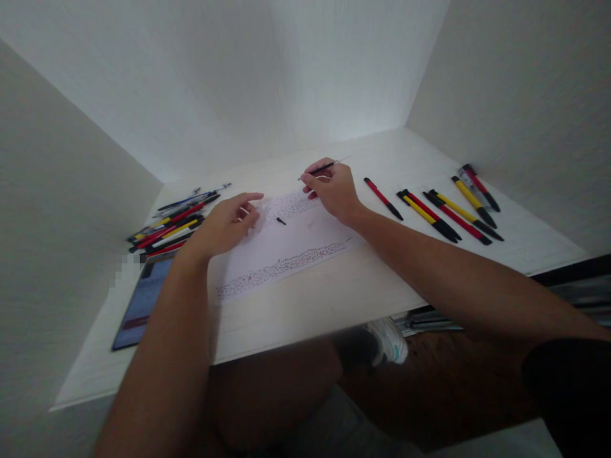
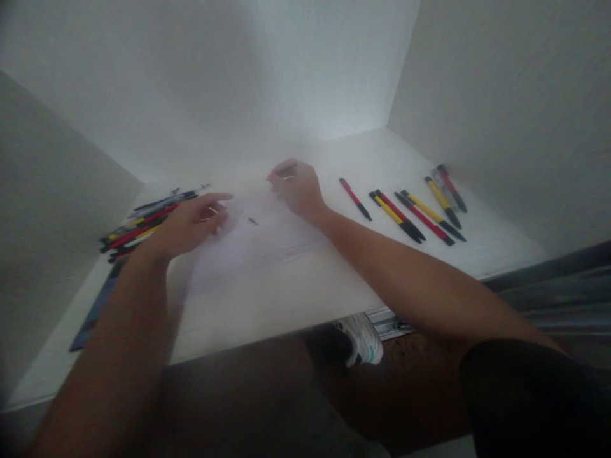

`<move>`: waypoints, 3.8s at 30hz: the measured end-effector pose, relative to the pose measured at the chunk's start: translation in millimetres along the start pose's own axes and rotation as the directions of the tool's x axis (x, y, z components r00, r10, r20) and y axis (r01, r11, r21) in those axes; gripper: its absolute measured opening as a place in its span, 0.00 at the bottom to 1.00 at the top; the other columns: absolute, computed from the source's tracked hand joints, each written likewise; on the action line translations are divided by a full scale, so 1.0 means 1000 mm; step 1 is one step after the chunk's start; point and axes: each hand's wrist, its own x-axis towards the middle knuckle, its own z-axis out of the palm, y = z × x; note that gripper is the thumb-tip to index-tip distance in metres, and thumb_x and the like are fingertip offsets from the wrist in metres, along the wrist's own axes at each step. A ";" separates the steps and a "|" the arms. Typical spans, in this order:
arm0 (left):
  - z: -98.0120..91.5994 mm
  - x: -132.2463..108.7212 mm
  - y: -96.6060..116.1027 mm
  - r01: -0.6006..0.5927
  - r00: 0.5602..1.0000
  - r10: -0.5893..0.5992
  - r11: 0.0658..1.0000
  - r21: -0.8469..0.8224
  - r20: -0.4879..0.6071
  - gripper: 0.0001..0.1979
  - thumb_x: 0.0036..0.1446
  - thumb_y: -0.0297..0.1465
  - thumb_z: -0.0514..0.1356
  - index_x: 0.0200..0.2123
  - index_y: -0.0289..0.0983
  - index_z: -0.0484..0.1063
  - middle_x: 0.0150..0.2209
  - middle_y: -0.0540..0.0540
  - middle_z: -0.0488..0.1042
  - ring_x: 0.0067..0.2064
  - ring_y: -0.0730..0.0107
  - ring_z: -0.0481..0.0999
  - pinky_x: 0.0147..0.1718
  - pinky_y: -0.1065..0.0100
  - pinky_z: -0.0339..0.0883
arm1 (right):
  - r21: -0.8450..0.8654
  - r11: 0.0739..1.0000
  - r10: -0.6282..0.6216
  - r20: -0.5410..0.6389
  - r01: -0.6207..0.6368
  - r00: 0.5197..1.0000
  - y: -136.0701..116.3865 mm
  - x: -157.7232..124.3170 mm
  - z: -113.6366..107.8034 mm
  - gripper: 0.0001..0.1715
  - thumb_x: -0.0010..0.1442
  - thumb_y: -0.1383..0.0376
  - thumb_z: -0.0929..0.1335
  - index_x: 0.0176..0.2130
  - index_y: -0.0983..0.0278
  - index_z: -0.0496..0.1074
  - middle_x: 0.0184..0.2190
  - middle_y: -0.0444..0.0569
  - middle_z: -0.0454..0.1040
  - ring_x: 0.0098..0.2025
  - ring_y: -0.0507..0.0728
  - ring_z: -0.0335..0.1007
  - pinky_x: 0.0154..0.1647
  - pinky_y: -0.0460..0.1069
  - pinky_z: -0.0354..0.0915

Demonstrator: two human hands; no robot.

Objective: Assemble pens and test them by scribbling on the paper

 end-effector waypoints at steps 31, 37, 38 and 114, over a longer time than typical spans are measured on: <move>0.043 0.004 0.020 -0.133 0.940 0.032 0.952 -0.277 -0.339 0.09 0.51 0.28 0.72 0.36 0.35 0.79 0.33 0.44 0.83 0.32 0.68 0.82 0.33 0.68 0.78 | 0.149 0.978 0.085 0.360 -0.147 0.929 0.005 -0.002 -0.008 0.12 0.52 0.59 0.80 0.32 0.62 0.78 0.32 0.47 0.79 0.38 0.55 0.76 0.45 0.52 0.76; 0.047 0.005 0.018 -0.093 0.970 0.064 0.989 -0.114 -0.236 0.13 0.56 0.29 0.69 0.46 0.36 0.82 0.37 0.43 0.84 0.34 0.68 0.81 0.36 0.66 0.75 | 0.060 0.994 0.068 0.329 -0.093 0.942 -0.006 -0.007 -0.008 0.15 0.50 0.58 0.81 0.33 0.64 0.79 0.30 0.48 0.79 0.32 0.54 0.76 0.39 0.52 0.76; 0.048 0.005 0.017 -0.097 0.974 0.074 0.991 -0.097 -0.215 0.11 0.57 0.30 0.68 0.45 0.37 0.82 0.38 0.43 0.84 0.35 0.68 0.81 0.37 0.66 0.75 | 0.044 0.996 0.062 0.318 -0.080 0.946 -0.006 -0.007 -0.008 0.15 0.50 0.58 0.81 0.33 0.64 0.80 0.30 0.48 0.79 0.31 0.54 0.76 0.39 0.52 0.77; 0.050 0.013 -0.012 -0.108 0.982 0.125 0.987 0.121 -0.141 0.12 0.50 0.23 0.64 0.29 0.42 0.64 0.31 0.46 0.79 0.29 0.65 0.73 0.30 0.61 0.65 | -0.505 0.764 0.031 0.650 0.401 0.759 -0.002 0.008 -0.029 0.11 0.54 0.72 0.73 0.38 0.61 0.82 0.35 0.49 0.81 0.39 0.59 0.74 0.49 0.55 0.64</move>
